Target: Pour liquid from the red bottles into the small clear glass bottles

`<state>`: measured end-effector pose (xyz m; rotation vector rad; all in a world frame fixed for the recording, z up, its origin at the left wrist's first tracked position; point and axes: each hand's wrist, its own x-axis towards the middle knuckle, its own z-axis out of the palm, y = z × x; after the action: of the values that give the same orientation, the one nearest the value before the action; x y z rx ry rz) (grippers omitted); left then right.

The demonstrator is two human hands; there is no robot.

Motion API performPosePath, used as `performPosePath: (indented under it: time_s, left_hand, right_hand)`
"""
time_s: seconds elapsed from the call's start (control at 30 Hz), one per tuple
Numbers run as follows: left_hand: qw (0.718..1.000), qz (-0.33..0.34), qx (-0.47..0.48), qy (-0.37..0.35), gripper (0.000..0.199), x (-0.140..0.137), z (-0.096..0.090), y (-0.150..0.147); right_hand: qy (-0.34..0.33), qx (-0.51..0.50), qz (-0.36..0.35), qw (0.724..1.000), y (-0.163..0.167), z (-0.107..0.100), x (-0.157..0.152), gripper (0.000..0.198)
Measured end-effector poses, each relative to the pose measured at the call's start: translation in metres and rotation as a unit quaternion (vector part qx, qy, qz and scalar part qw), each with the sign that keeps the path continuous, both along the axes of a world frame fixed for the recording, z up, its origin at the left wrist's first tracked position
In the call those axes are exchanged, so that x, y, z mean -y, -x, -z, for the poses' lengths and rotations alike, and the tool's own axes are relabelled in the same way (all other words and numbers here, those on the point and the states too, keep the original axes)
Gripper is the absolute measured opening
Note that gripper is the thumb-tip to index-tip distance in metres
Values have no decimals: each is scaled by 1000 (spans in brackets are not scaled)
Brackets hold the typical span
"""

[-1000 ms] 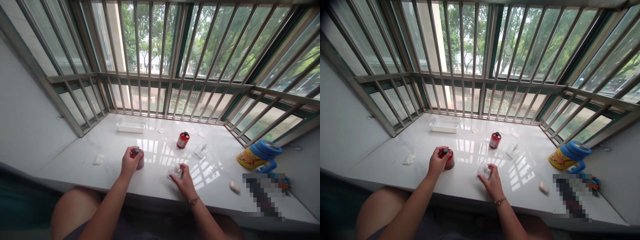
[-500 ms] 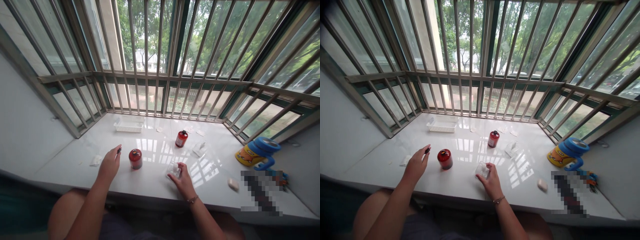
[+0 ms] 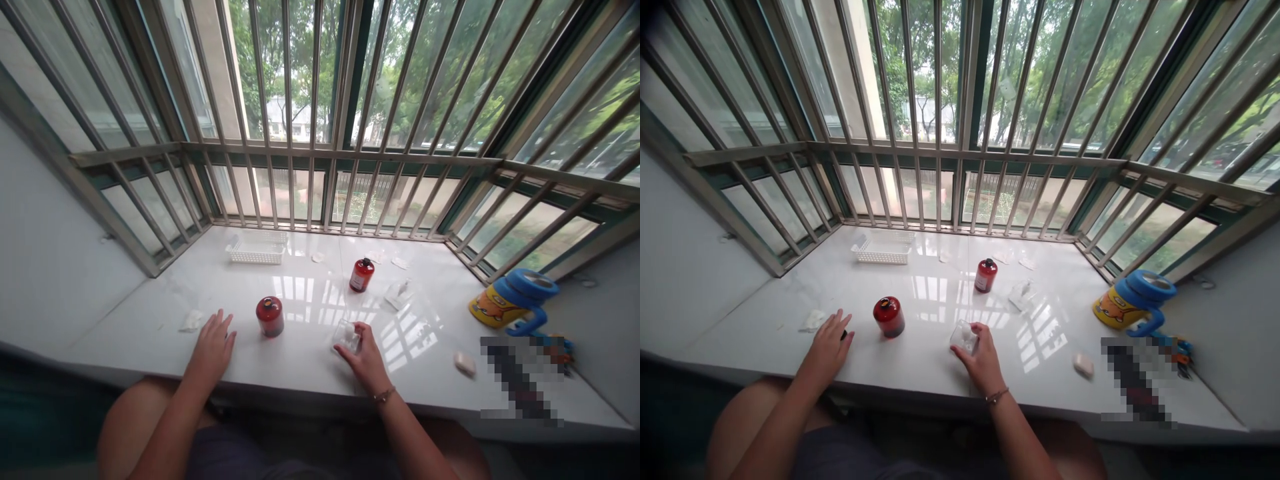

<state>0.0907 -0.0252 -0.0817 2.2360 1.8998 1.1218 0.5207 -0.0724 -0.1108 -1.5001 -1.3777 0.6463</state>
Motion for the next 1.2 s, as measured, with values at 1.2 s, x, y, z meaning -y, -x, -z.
performPosePath:
  time_s: [1.2]
  left_hand:
    - [889, 266, 338, 156, 17, 1, -40, -271]
  right_hand:
    - [-10, -8, 23, 1000, 1, 4, -4, 66]
